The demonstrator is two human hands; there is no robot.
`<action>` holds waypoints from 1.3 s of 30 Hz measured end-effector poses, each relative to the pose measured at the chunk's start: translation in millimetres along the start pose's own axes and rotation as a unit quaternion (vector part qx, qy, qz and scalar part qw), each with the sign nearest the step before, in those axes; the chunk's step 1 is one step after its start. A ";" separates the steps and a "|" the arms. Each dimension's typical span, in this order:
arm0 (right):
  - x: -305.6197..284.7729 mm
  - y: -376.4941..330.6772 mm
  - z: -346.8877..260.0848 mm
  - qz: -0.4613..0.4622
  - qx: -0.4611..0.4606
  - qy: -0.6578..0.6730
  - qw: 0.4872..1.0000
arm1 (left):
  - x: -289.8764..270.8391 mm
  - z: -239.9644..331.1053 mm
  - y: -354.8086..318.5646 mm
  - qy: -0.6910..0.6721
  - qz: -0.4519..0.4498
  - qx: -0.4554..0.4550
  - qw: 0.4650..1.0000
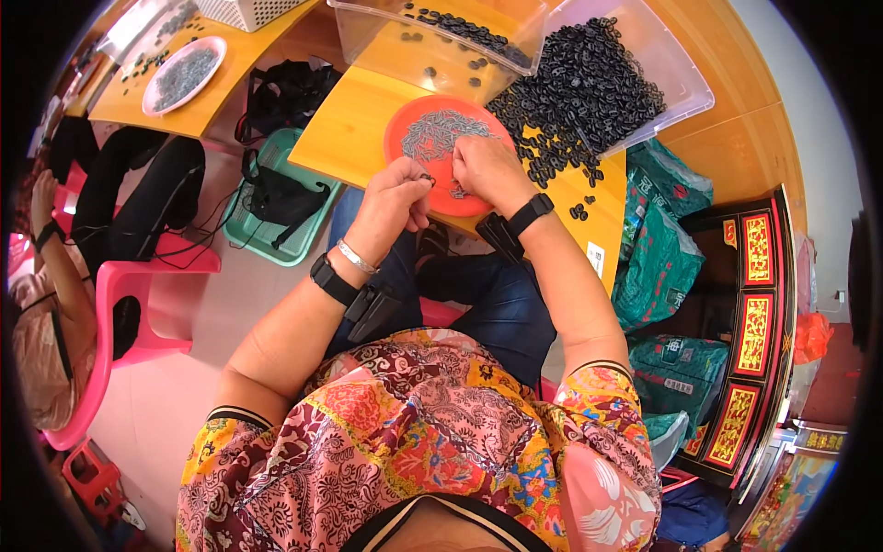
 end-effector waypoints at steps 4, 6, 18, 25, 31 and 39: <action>-9.2 -7.9 5.3 0.075 -0.002 0.050 0.996 | 2.1 -2.5 0.2 0.004 -0.006 -0.003 1.000; -14.6 -18.6 20.4 0.099 0.042 0.293 0.950 | 3.1 -2.1 0.1 0.009 -0.004 -0.003 1.000; 10.3 -76.6 1.0 0.074 0.092 0.768 0.630 | 17.0 -7.3 -4.6 0.022 -0.029 -0.007 0.999; 13.7 -86.7 -5.7 0.091 0.087 0.725 0.677 | 31.7 -9.3 -10.4 0.061 -0.063 0.010 0.996; 10.0 -87.3 -8.9 0.108 0.086 0.670 0.729 | 31.9 -6.1 -11.9 0.091 -0.054 0.030 0.994; 8.2 -86.7 -13.1 0.118 0.055 0.653 0.747 | 33.7 -4.3 -12.0 0.132 -0.058 0.062 0.988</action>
Point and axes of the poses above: each hand's wrist, its own y-axis towards the middle knuckle, its own x-axis out of the palm, z = x × y, the point moved 8 cm from there along y, towards the middle knuckle, and after that the axes turned 3 degrees about -z, right-handed, at the moved point
